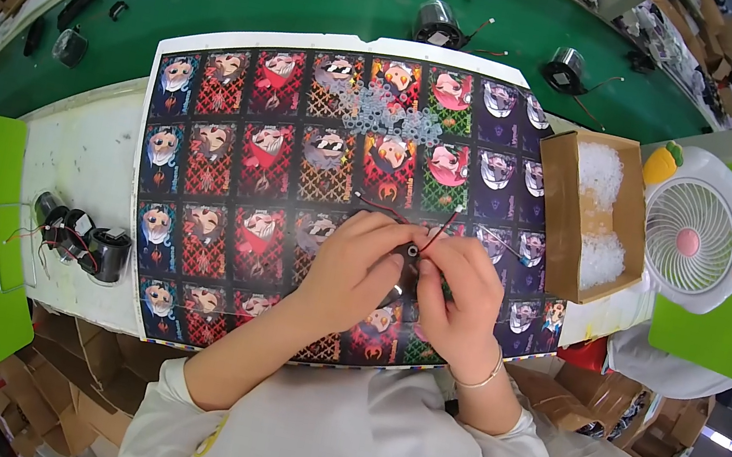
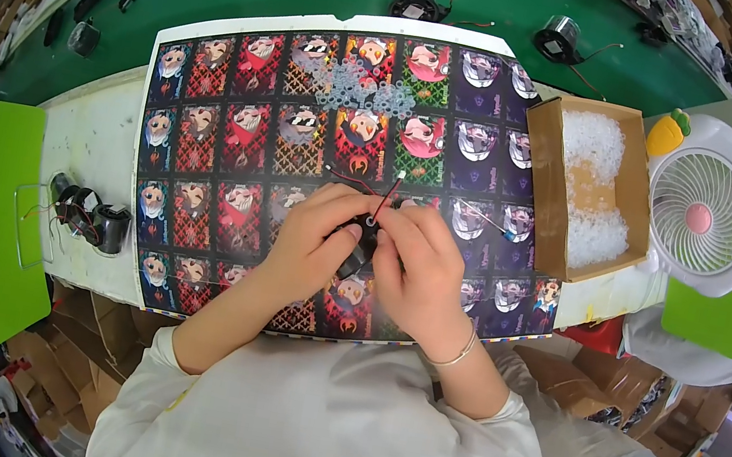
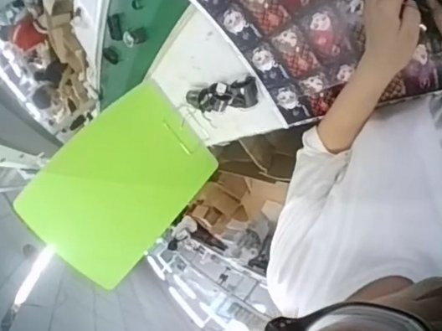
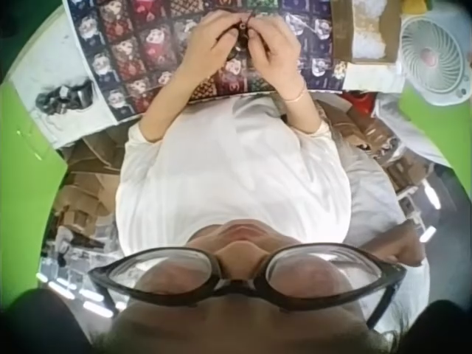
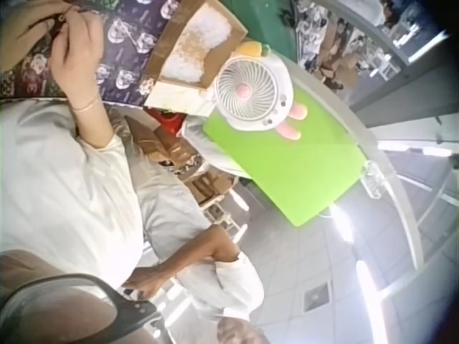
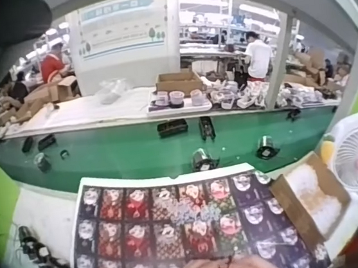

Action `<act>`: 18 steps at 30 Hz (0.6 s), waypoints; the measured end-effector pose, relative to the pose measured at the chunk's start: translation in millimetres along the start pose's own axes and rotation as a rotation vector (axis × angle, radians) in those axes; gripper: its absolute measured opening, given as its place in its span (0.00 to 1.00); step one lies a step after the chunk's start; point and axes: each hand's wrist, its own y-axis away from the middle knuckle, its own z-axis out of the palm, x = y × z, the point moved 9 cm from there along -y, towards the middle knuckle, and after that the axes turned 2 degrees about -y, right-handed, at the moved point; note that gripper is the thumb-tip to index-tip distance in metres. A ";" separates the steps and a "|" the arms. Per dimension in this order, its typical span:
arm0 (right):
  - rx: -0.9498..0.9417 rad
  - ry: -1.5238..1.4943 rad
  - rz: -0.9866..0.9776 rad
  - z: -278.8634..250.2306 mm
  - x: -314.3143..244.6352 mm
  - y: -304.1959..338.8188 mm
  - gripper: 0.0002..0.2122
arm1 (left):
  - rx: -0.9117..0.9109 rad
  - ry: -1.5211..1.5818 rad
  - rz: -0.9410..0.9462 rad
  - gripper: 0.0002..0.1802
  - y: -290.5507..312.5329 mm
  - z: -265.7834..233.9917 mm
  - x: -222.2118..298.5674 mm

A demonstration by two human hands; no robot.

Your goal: The person assembles small electronic fan components by threading wires through small rubber rings, attaching the rings to the component bodies by hand, and placing the assembled units onto a conveyor belt.

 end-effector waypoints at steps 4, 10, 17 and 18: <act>-0.100 -0.015 -0.061 5.2 -1.7 2.3 0.16 | 0.019 0.015 0.014 0.18 -1.5 2.2 0.4; -0.031 0.442 0.114 -34.1 32.4 -4.0 0.14 | -0.013 -0.038 -0.040 0.20 -0.7 3.0 -2.2; -0.273 0.060 0.173 -17.5 46.5 13.1 0.06 | 0.022 -0.061 -0.049 0.22 -0.3 2.5 -3.3; -0.288 0.019 0.195 -10.9 31.8 12.2 0.06 | 0.020 -0.060 -0.050 0.22 0.1 2.6 -4.0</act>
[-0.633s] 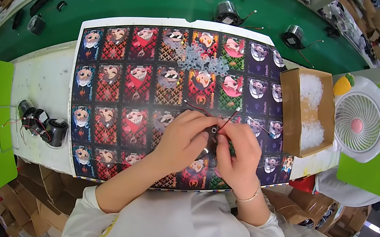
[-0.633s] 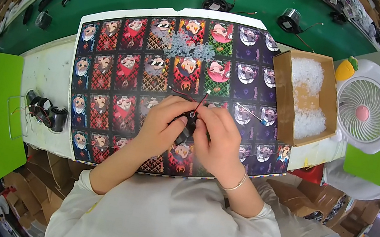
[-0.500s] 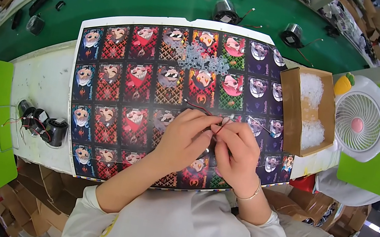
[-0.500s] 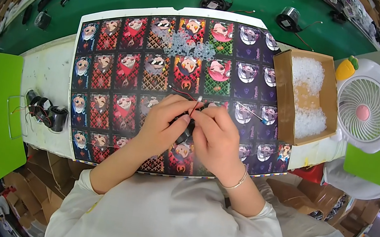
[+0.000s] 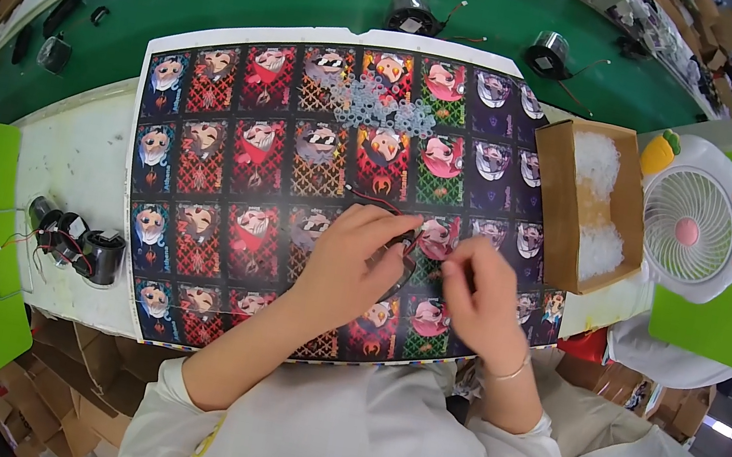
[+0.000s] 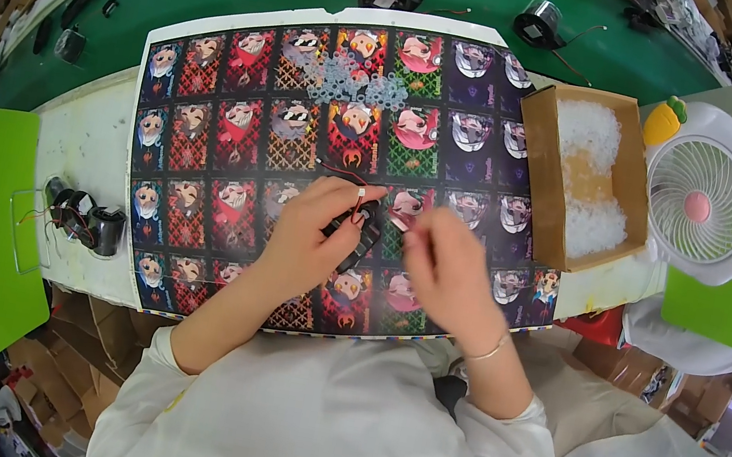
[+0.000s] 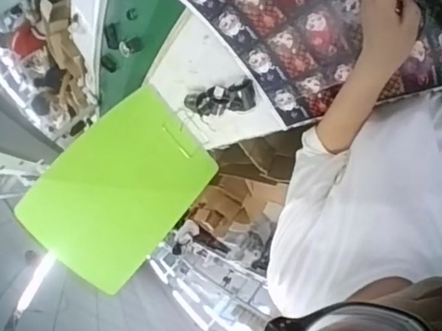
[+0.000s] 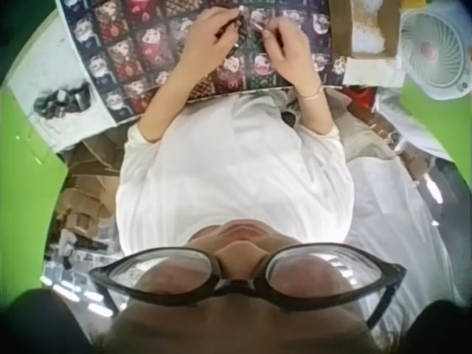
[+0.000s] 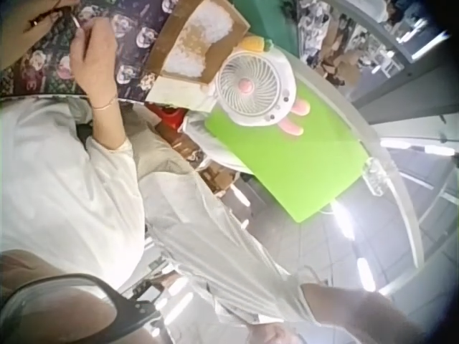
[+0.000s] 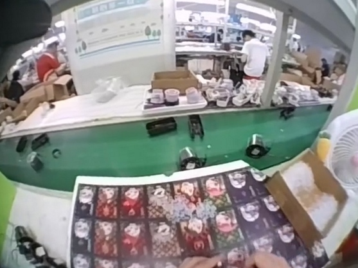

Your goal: The person assembles small electronic fan components by threading wires through small rubber rings, attaching the rings to the component bodies by hand, and placing the assembled units onto a conveyor belt.

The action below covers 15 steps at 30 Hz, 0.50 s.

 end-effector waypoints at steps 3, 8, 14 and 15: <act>0.000 -0.085 -0.011 16.4 -19.6 2.3 0.07 | 0.011 0.006 0.003 0.22 0.2 -1.2 0.2; 0.140 0.123 -0.067 23.8 -31.3 8.5 0.10 | 0.056 -0.019 -0.030 0.20 1.5 -0.8 -0.9; 0.367 0.108 0.049 29.2 -25.7 15.9 0.10 | 0.140 -0.061 0.006 0.16 0.5 -1.6 4.3; 0.369 0.108 0.049 28.2 -25.2 14.4 0.10 | 0.139 -0.061 0.007 0.16 -0.4 -1.0 4.7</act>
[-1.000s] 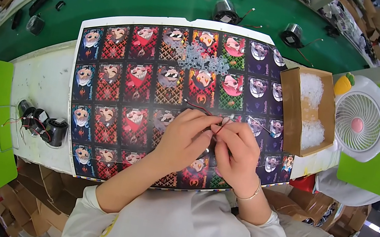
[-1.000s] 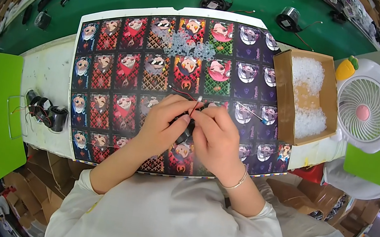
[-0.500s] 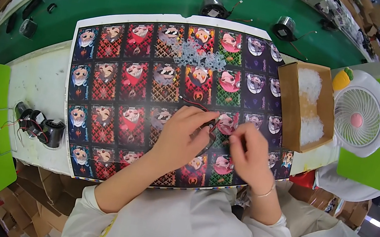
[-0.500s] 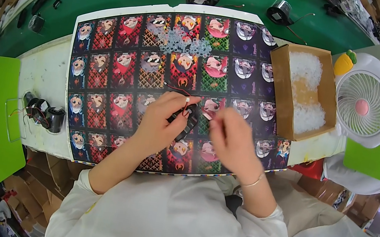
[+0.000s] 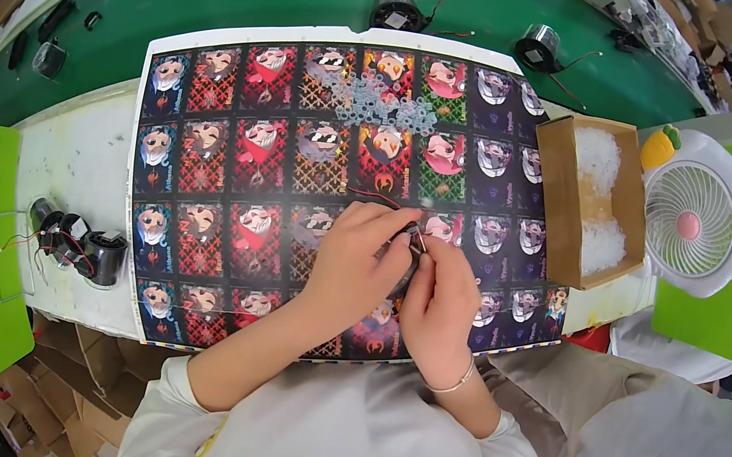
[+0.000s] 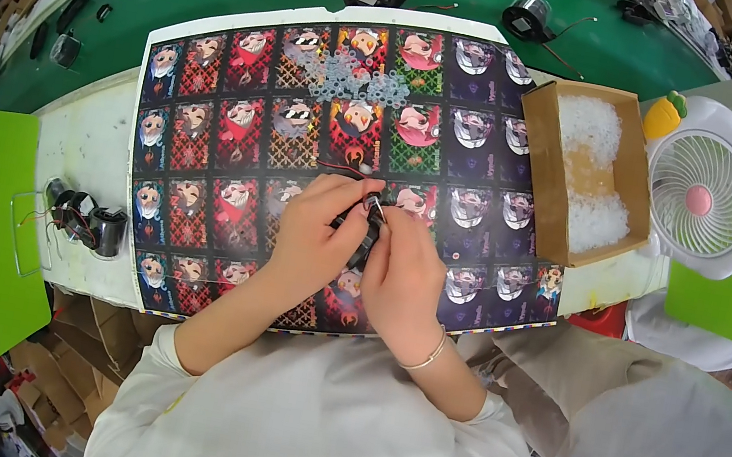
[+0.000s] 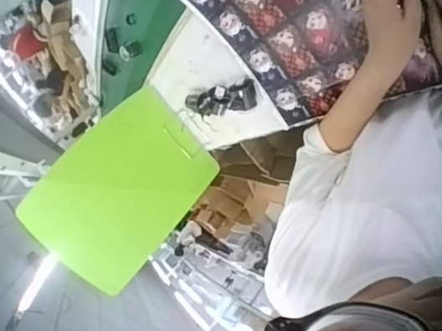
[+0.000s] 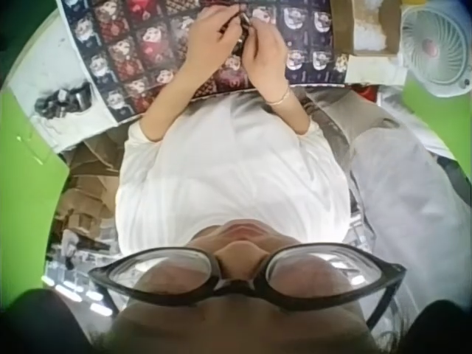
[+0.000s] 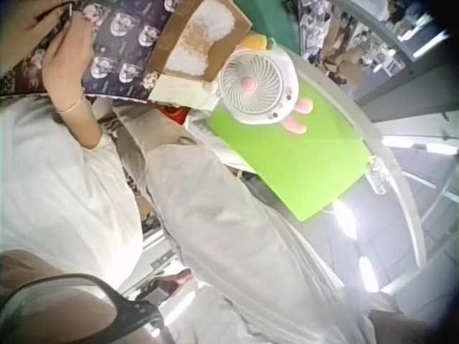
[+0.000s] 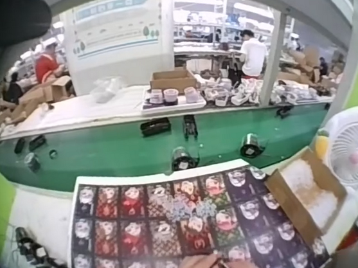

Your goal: The person assembles small electronic fan components by threading wires through small rubber rings, attaching the rings to the component bodies by hand, and placing the assembled units onto a conveyor belt.

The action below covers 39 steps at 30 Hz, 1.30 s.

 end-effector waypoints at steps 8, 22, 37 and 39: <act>-0.459 0.130 -0.165 -11.9 -7.7 -49.0 0.12 | -0.037 0.041 -0.016 0.13 -2.5 1.4 -1.2; -0.308 -0.009 -0.436 40.2 -32.0 -195.7 0.14 | 0.134 -1.136 0.276 0.11 -130.8 -183.5 -6.1; 0.101 -0.197 -0.915 28.5 -107.1 -180.1 0.25 | -0.277 0.917 -0.509 0.33 -139.6 -116.5 -55.1; -0.157 -0.215 -1.011 32.8 -103.8 -123.4 0.20 | -0.245 1.056 -0.429 0.25 -92.9 -95.6 -7.1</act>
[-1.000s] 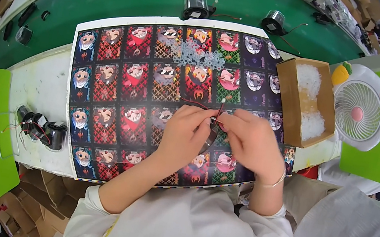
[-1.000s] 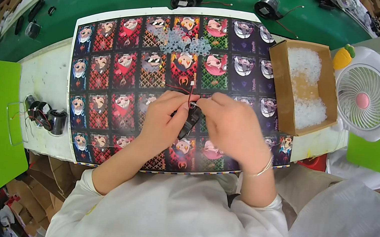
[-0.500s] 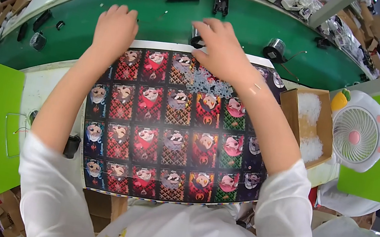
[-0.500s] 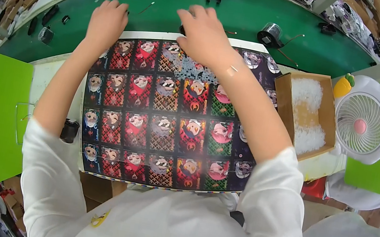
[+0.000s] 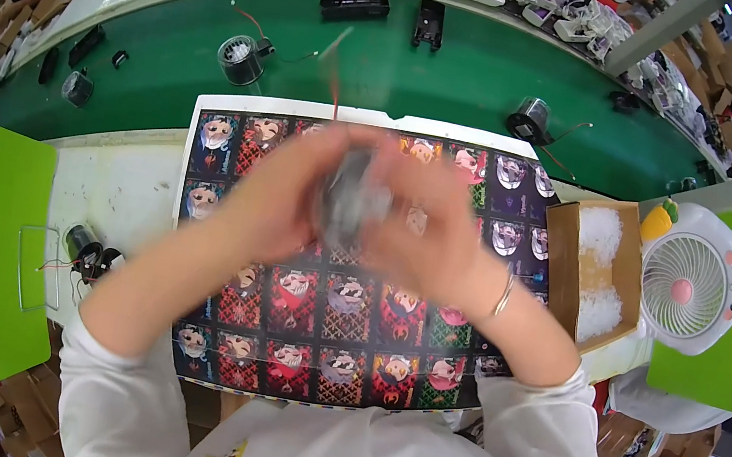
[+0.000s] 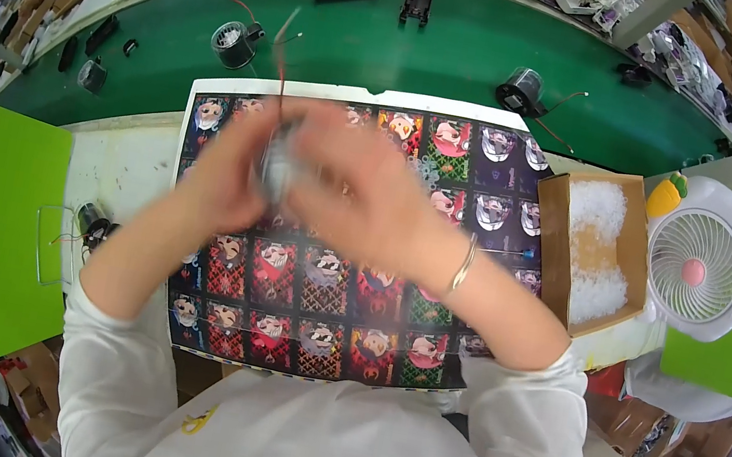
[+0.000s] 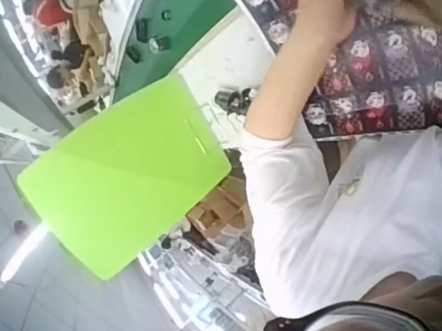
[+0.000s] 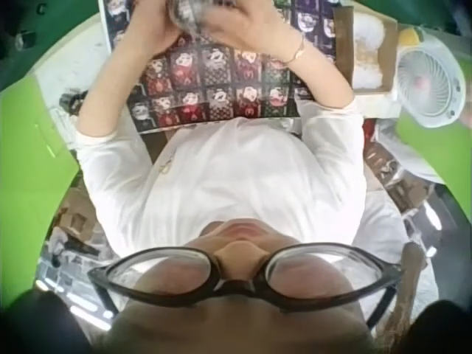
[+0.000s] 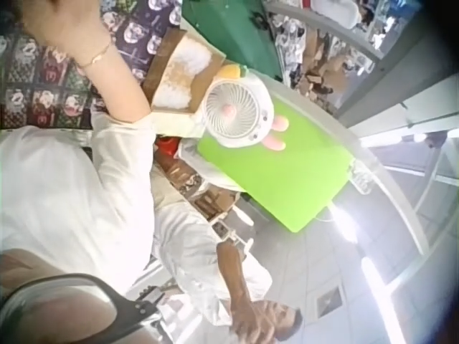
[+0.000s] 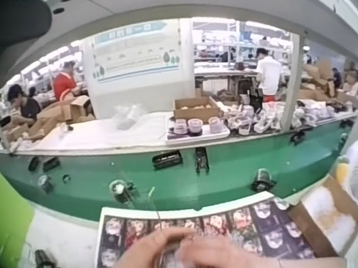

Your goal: The person assembles small electronic fan components by threading wires through small rubber rings, attaching the rings to the component bodies by hand, and placing the assembled units onto a conveyor belt.

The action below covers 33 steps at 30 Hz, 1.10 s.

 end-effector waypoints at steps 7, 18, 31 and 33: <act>-0.052 -0.173 0.738 -5.8 42.8 95.9 0.10 | 0.034 -1.358 0.298 0.15 100.3 12.1 -48.7; -0.114 0.156 0.748 15.6 64.5 109.1 0.04 | 0.116 -1.567 0.854 0.11 90.8 74.4 -57.0; 0.012 -0.772 0.953 -35.8 -33.5 76.7 0.05 | -0.015 -1.497 0.775 0.10 82.2 95.0 -41.9; 0.014 -0.820 0.972 -33.4 -32.9 79.9 0.05 | -0.029 -1.415 0.798 0.08 81.2 95.5 -40.6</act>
